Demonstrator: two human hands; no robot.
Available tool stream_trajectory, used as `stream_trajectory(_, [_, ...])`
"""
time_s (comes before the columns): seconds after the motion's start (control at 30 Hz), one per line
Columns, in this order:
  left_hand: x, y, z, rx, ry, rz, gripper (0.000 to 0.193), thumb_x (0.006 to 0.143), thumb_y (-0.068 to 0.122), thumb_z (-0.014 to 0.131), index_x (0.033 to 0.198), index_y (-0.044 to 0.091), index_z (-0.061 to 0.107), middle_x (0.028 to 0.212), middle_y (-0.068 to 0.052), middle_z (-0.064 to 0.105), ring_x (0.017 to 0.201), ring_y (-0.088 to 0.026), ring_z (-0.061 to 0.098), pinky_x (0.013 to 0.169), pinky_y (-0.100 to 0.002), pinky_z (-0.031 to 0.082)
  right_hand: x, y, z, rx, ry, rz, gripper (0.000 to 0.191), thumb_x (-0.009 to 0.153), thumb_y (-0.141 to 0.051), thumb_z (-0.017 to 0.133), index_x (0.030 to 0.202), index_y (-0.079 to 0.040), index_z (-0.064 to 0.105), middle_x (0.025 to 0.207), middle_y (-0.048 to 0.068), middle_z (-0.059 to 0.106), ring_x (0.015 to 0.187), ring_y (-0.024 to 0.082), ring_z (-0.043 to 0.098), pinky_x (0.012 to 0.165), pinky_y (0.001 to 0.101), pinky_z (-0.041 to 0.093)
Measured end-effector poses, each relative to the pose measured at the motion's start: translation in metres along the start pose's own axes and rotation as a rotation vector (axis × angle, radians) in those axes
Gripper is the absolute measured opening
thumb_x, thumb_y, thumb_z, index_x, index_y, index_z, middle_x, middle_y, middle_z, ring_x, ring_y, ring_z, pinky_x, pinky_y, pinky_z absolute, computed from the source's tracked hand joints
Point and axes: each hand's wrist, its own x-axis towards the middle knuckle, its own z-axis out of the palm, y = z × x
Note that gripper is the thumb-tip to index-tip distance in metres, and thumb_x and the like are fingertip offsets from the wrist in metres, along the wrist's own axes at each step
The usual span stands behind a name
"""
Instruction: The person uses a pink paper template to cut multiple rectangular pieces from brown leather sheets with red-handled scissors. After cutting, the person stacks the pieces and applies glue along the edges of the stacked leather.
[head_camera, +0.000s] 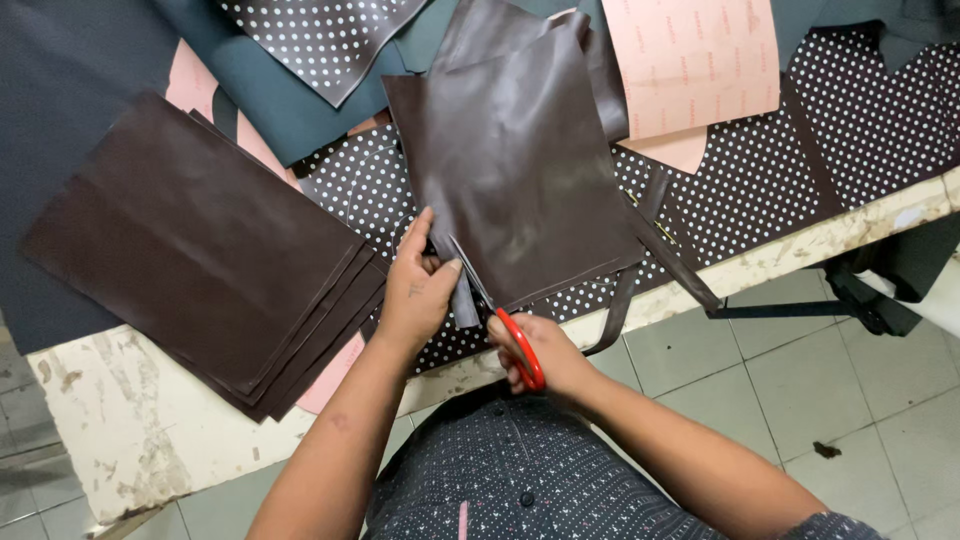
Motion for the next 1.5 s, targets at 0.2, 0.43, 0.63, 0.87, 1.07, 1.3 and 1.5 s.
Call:
stream_trajectory(0.2, [-0.021,0.006,0.006,-0.010,-0.022,-0.158,0.084,0.088,-0.002,0.060,0.162,0.001,0.022,0.110,-0.012,0.063,0.082,-0.009,0.060,0.071,-0.024,0.052,0.020,0.001,0.002,0.113,-0.072,-0.075,0.040,0.095,-0.052,0.062,0.087,-0.013,0.054,0.069,-0.003,0.055,0.054,0.010,0.056,0.051,0.0263,0.050])
stream_trajectory(0.43, [-0.010,-0.013,-0.002,0.230,0.053,0.213,0.076,0.094,-0.009,0.064,0.160,-0.007,0.028,0.155,-0.019,0.038,0.122,-0.016,0.052,0.099,-0.030,0.048,0.006,0.005,-0.001,-0.089,0.050,-0.018,0.039,0.092,-0.050,0.064,0.086,-0.011,0.059,0.066,0.000,0.058,0.050,0.010,0.057,0.046,0.0261,0.050])
stream_trajectory(0.63, [0.000,-0.010,-0.006,0.045,0.056,-0.028,0.084,0.090,-0.005,0.062,0.165,-0.004,0.023,0.119,-0.019,0.054,0.078,-0.010,0.051,0.069,-0.023,0.048,0.007,-0.007,-0.002,-0.033,0.008,-0.043,0.040,0.092,-0.050,0.065,0.090,-0.010,0.062,0.066,0.000,0.059,0.051,0.010,0.057,0.046,0.0259,0.049])
stream_trajectory(0.87, [-0.009,0.001,0.004,-0.064,0.056,-0.066,0.086,0.084,-0.005,0.060,0.159,-0.004,0.018,0.132,-0.013,0.056,0.083,-0.008,0.061,0.069,-0.023,0.054,0.025,-0.027,0.000,0.000,-0.015,-0.039,0.040,0.093,-0.050,0.064,0.090,-0.010,0.063,0.066,-0.001,0.056,0.051,0.010,0.056,0.046,0.0263,0.047])
stream_trajectory(1.07, [0.009,-0.001,-0.006,0.273,0.126,0.361,0.067,0.096,-0.013,0.061,0.155,-0.012,0.028,0.154,-0.021,0.039,0.131,-0.023,0.051,0.109,-0.036,0.043,0.008,-0.026,-0.006,-0.160,0.048,-0.060,0.042,0.092,-0.048,0.066,0.087,-0.007,0.062,0.065,0.001,0.059,0.049,0.009,0.057,0.045,0.0249,0.048])
stream_trajectory(1.3, [0.015,0.008,-0.010,-0.052,0.108,0.046,0.079,0.089,-0.008,0.058,0.159,-0.007,0.021,0.144,-0.015,0.045,0.096,-0.012,0.060,0.082,-0.026,0.054,0.024,-0.035,-0.011,-0.053,-0.038,-0.036,0.035,0.092,-0.045,0.067,0.091,-0.011,0.065,0.064,-0.002,0.053,0.050,0.009,0.052,0.047,0.0263,0.047])
stream_trajectory(1.5, [0.007,0.014,-0.003,-0.159,0.108,-0.047,0.084,0.088,-0.008,0.057,0.162,-0.002,0.016,0.126,-0.015,0.059,0.090,-0.011,0.064,0.075,-0.025,0.057,0.038,-0.043,-0.005,0.006,-0.085,-0.055,0.032,0.094,-0.045,0.065,0.091,-0.013,0.062,0.067,-0.003,0.055,0.052,0.008,0.052,0.049,0.0247,0.045])
